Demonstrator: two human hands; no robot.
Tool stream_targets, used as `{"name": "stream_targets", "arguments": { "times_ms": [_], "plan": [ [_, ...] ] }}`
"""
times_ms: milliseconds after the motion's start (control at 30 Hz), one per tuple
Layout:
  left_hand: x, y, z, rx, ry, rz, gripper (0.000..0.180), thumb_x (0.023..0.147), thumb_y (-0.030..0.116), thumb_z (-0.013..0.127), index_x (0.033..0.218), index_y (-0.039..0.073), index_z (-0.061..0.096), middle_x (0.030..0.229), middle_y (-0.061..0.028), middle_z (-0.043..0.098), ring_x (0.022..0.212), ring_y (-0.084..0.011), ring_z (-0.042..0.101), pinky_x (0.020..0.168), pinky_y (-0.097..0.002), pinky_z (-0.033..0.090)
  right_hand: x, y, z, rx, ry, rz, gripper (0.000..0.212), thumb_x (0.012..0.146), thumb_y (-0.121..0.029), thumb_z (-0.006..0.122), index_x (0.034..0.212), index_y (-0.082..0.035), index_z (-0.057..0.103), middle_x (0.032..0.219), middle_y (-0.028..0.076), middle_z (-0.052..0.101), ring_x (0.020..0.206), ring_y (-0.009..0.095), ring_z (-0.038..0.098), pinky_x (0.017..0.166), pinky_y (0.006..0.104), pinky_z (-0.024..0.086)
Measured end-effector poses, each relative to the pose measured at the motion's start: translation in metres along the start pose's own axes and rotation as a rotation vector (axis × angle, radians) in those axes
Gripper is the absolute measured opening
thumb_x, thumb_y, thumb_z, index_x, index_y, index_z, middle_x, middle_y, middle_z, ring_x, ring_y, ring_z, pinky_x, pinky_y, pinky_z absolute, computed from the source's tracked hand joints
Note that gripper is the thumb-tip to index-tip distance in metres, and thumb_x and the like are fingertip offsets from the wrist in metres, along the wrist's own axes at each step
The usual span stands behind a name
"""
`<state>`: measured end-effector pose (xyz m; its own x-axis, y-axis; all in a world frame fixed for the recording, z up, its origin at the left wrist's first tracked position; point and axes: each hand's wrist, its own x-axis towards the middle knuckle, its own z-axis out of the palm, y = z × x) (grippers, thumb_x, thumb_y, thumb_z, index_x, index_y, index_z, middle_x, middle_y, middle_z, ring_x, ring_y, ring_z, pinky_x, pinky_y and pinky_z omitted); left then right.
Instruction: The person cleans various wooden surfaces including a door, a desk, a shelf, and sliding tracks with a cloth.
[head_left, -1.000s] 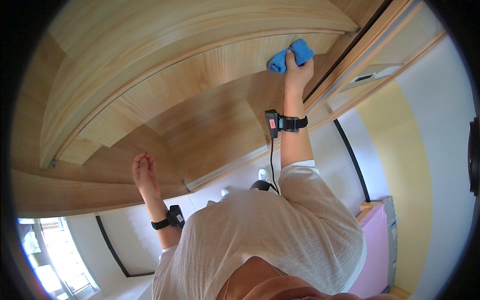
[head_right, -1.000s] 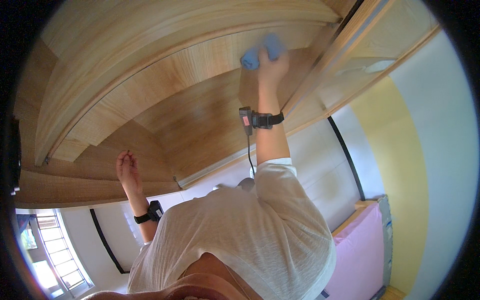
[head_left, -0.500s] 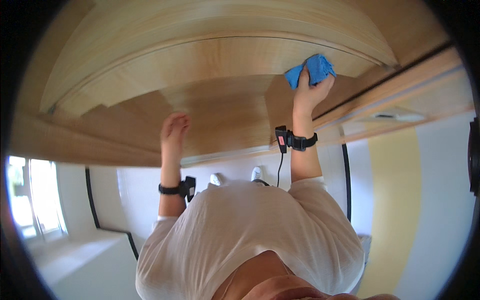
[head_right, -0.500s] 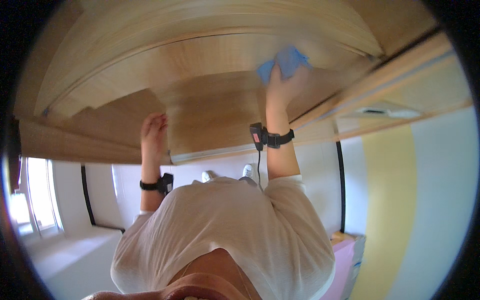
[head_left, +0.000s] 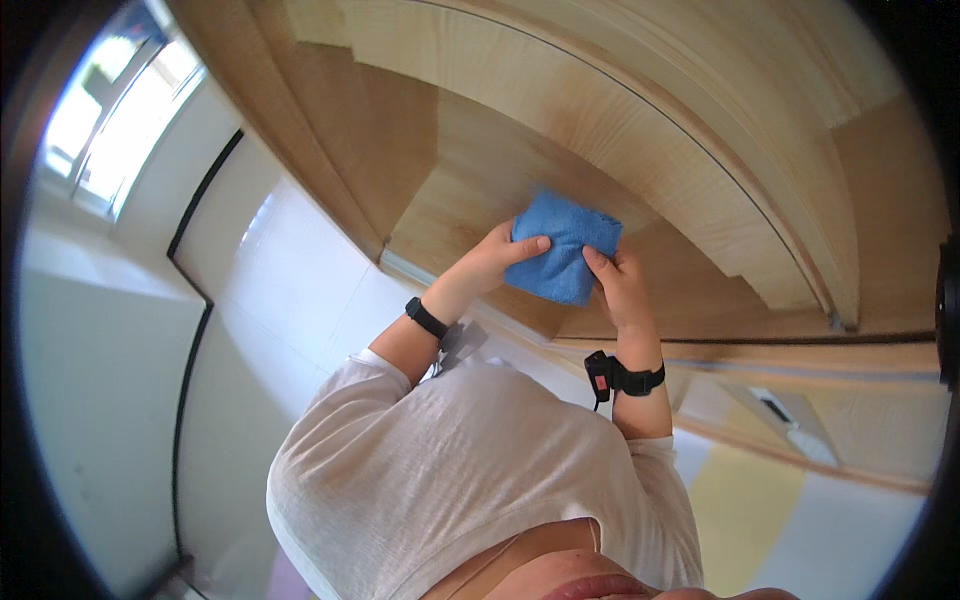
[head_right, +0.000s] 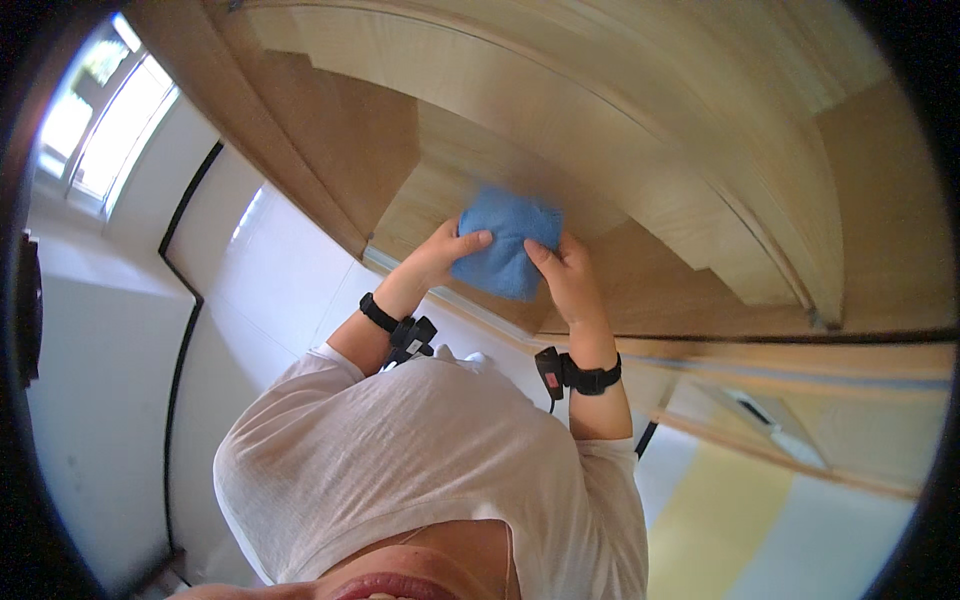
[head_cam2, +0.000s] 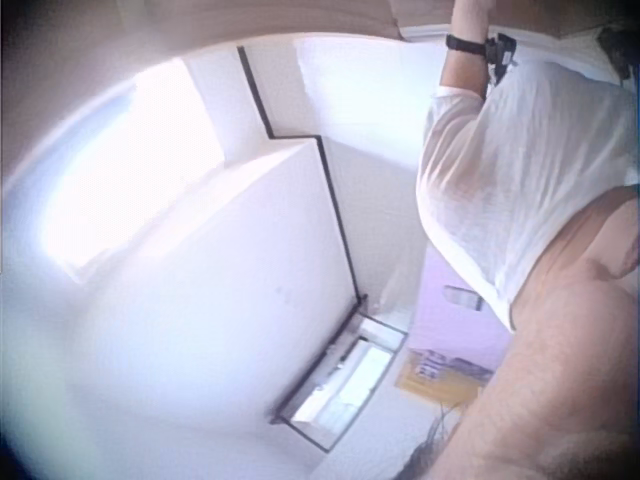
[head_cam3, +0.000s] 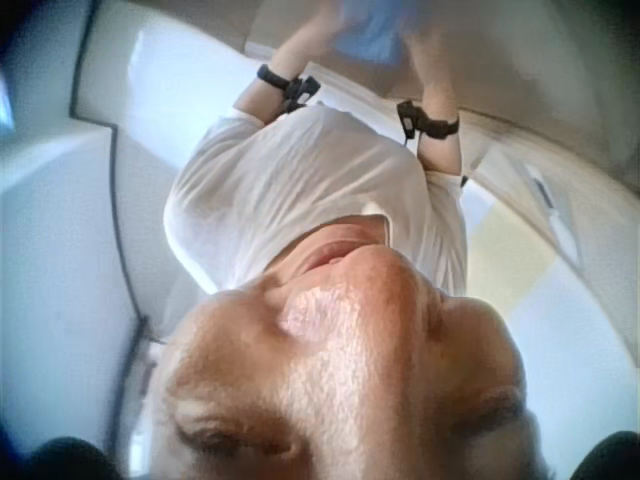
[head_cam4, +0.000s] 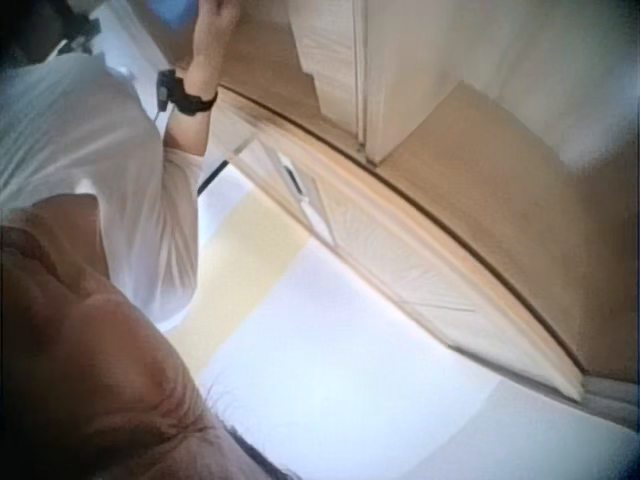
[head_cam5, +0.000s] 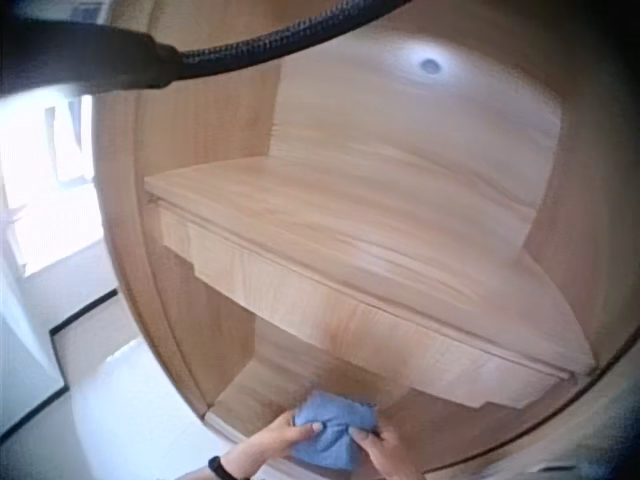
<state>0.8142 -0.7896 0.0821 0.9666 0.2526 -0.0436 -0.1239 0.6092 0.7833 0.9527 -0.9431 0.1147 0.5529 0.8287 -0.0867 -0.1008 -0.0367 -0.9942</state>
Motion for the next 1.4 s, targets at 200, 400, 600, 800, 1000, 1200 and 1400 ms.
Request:
{"name": "stream_targets", "arguments": {
  "times_ms": [200, 400, 600, 800, 1000, 1200, 1400],
  "plan": [
    [-0.032, 0.015, -0.050, 0.509, 0.521, 0.576, 0.051, 0.086, 0.019, 0.064, 0.127, 0.000, 0.041, 0.117, -0.0126, 0.054, 0.107, -0.0234, 0.054, 0.092, -0.0369, 0.046, -0.007, -0.019, 0.016, -0.088, 0.009, -0.001, 0.031, 0.092, -0.019, 0.055, 0.119, -0.002, 0.054, 0.115, 0.006, 0.059, 0.092, 0.014, 0.059, 0.080, 0.0261, 0.046],
    [-0.008, 0.139, -0.098, 0.449, 1.035, 1.106, 0.043, 0.087, 0.017, 0.062, 0.123, 0.003, 0.042, 0.112, -0.0100, 0.054, 0.099, -0.0207, 0.055, 0.082, -0.0339, 0.048, -0.003, -0.036, 0.004, -0.352, 0.131, -0.532, 0.026, 0.091, -0.003, 0.051, 0.116, -0.003, 0.056, 0.118, 0.009, 0.057, 0.090, 0.017, 0.061, 0.078, 0.0274, 0.050],
    [0.068, 0.141, -0.060, 1.347, 1.144, 1.280, 0.042, 0.081, 0.011, 0.062, 0.119, 0.000, 0.046, 0.115, -0.0188, 0.048, 0.096, -0.0340, 0.055, 0.081, -0.0396, 0.047, 0.011, -0.050, 0.002, -0.569, 0.196, -0.814, 0.023, 0.088, 0.005, 0.047, 0.107, 0.000, 0.060, 0.115, 0.013, 0.055, 0.088, 0.019, 0.061, 0.074, 0.0284, 0.054],
    [0.062, 0.171, -0.067, 1.258, 1.058, 1.208, 0.042, 0.078, 0.008, 0.059, 0.119, 0.005, 0.050, 0.112, -0.0216, 0.046, 0.099, -0.0419, 0.051, 0.085, -0.0445, 0.044, 0.012, -0.048, -0.007, -0.530, 0.301, -0.676, 0.023, 0.089, 0.004, 0.045, 0.105, 0.000, 0.061, 0.111, 0.014, 0.058, 0.084, 0.020, 0.061, 0.075, 0.0283, 0.053],
    [0.055, 0.218, -0.153, 1.204, 1.262, 1.125, 0.042, 0.083, 0.011, 0.056, 0.121, -0.004, 0.044, 0.118, -0.0243, 0.044, 0.108, -0.0423, 0.046, 0.091, -0.0441, 0.040, 0.025, -0.050, -0.012, -0.367, 0.438, -0.579, 0.020, 0.091, 0.002, 0.044, 0.102, 0.005, 0.061, 0.099, 0.013, 0.063, 0.083, 0.019, 0.061, 0.077, 0.0302, 0.052],
    [0.040, 0.226, -0.213, 0.714, 1.276, 1.174, 0.034, 0.080, 0.007, 0.057, 0.111, -0.005, 0.047, 0.105, -0.0209, 0.052, 0.098, -0.0332, 0.052, 0.087, -0.0397, 0.041, 0.028, -0.041, -0.024, -0.309, 0.518, -0.583, 0.020, 0.092, -0.003, 0.046, 0.104, 0.006, 0.060, 0.096, 0.014, 0.063, 0.085, 0.021, 0.062, 0.081, 0.0335, 0.051],
    [0.044, 0.211, -0.206, 1.103, 1.102, 1.099, 0.025, 0.079, 0.008, 0.061, 0.101, 0.000, 0.055, 0.103, -0.0183, 0.054, 0.099, -0.0303, 0.053, 0.086, -0.0379, 0.043, 0.026, -0.045, -0.012, -0.297, 0.588, -0.593, 0.023, 0.090, 0.004, 0.041, 0.100, 0.006, 0.061, 0.091, 0.014, 0.063, 0.082, 0.020, 0.060, 0.077, 0.0322, 0.052]
  ]
}}
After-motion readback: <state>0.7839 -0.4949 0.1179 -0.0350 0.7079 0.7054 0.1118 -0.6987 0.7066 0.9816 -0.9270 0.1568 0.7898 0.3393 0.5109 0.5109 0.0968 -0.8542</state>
